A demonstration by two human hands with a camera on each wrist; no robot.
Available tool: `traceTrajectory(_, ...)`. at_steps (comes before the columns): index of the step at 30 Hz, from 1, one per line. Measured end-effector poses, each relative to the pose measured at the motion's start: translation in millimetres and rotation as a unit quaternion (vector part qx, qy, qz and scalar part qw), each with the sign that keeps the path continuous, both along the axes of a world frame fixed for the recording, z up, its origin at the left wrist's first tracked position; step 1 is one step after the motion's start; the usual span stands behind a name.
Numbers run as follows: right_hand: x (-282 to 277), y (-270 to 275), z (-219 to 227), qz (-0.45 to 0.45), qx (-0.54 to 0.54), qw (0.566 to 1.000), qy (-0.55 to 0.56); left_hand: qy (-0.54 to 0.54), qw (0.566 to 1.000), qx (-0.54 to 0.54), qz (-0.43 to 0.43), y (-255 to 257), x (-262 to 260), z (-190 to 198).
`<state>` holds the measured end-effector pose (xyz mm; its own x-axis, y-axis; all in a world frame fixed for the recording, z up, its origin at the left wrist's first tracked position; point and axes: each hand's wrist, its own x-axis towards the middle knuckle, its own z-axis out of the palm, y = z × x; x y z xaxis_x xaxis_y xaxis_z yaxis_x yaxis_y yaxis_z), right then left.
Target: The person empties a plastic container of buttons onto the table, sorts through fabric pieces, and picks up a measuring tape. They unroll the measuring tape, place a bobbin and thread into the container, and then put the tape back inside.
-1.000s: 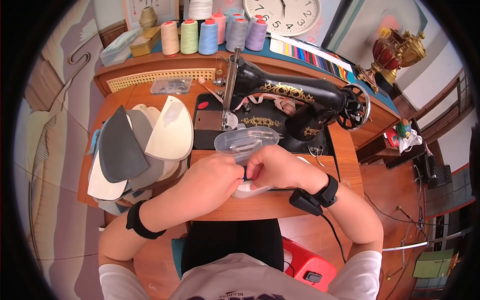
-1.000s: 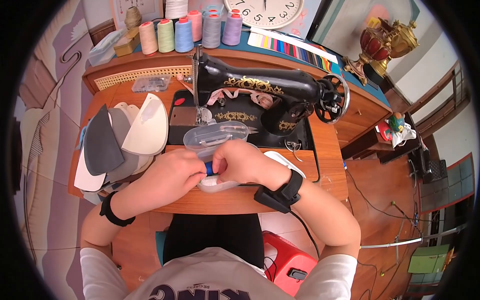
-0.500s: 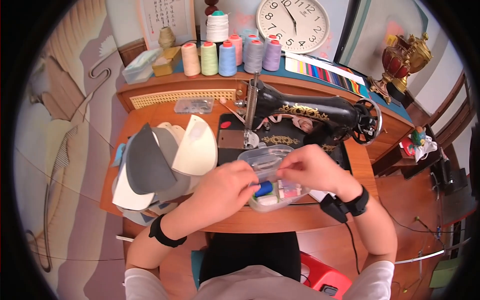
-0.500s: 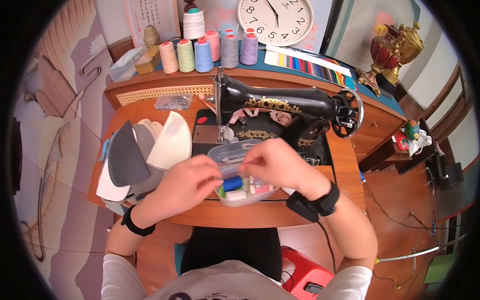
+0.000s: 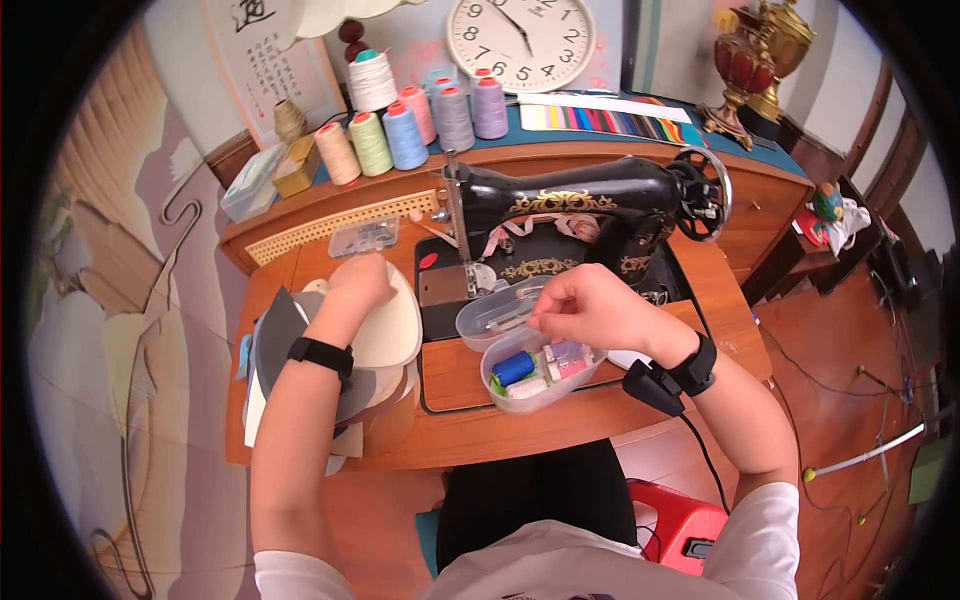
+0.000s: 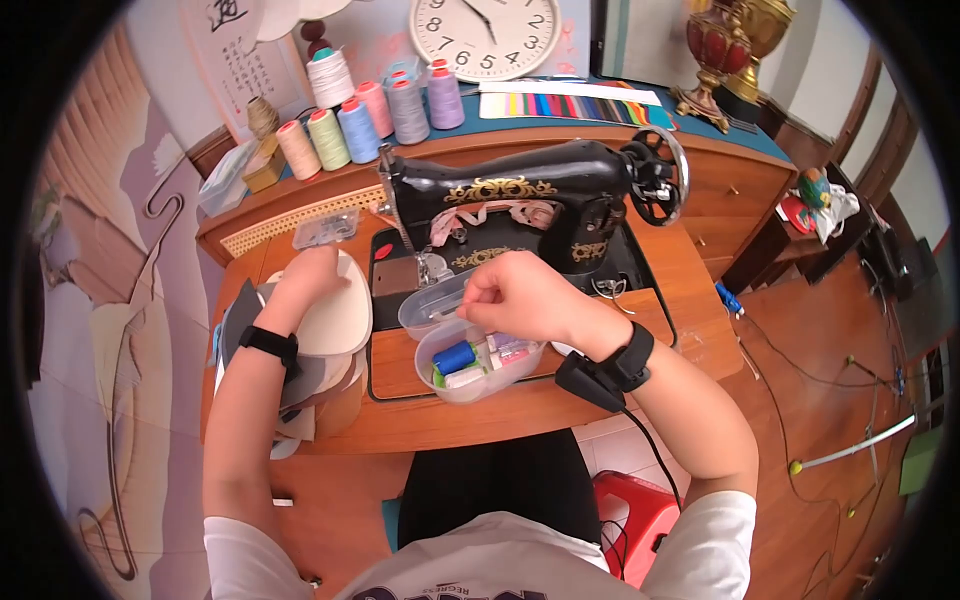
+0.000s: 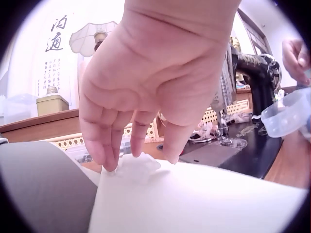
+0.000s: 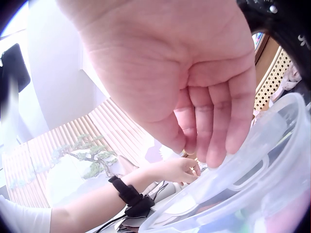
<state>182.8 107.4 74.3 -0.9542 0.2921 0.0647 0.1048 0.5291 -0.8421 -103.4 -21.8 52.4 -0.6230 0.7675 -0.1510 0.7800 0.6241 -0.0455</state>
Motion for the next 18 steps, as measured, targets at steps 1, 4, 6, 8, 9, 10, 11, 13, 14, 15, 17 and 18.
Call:
traceTrajectory(1, 1.5, -0.2, 0.5, -0.007, -0.001, 1.000, 0.001, 0.010, 1.000, 0.008, -0.004, -1.4, -1.3, -4.3)
traceTrajectory(4, 4.4, 0.2, 5.1, -0.001, 0.006, 0.999, -0.045, 0.019, 1.000, 0.011, 0.001, 2.7, -2.6, -6.4)
traceTrajectory(6, 5.8, 1.4, -2.0, -0.006, 0.003, 1.000, -0.021, 0.018, 1.000, 0.000, 0.014, 4.0, 0.3, -6.9)
traceTrajectory(8, 6.2, 2.0, -7.5, -0.008, 0.002, 1.000, 0.004, 0.028, 0.999, 0.014, 0.029, 4.3, 4.3, -6.1)
traceTrajectory(9, 6.7, 1.9, -8.9, -0.008, 0.001, 1.000, 0.004, 0.030, 0.999, 0.015, 0.028, 2.4, 1.9, -9.6)
traceTrajectory(10, 7.4, 2.0, -8.9, -0.007, 0.000, 1.000, 0.005, 0.052, 0.997, 0.051, 0.009, -0.2, -3.0, -15.3)
traceTrajectory(11, 8.4, 1.6, -6.8, -0.009, 0.001, 1.000, 0.007, 0.073, 0.993, 0.088, -0.009, -0.4, -6.7, -19.2)
traceTrajectory(13, 11.8, 0.1, -0.7, -0.011, 0.023, 1.000, 0.018, 0.055, 0.993, 0.103, -0.015, -4.0, 4.2, 5.6)
traceTrajectory(14, 13.3, 1.0, 1.2, -0.013, 0.022, 0.999, 0.019, 0.035, 0.992, 0.118, -0.019, -7.5, 10.8, 21.4)
traceTrajectory(15, 14.4, 2.8, 2.8, -0.012, 0.033, 0.999, 0.033, 0.036, 0.992, 0.116, -0.022, -11.5, 16.7, 32.5)
traceTrajectory(17, 17.1, 4.2, 3.1, -0.013, 0.041, 0.998, 0.047, 0.032, 0.981, 0.183, -0.064, -25.6, 31.1, 49.7)
traceTrajectory(18, 17.3, 4.5, 3.1, -0.022, 0.049, 0.997, 0.064, 0.030, 0.975, 0.203, -0.087, -32.1, 41.8, 57.2)
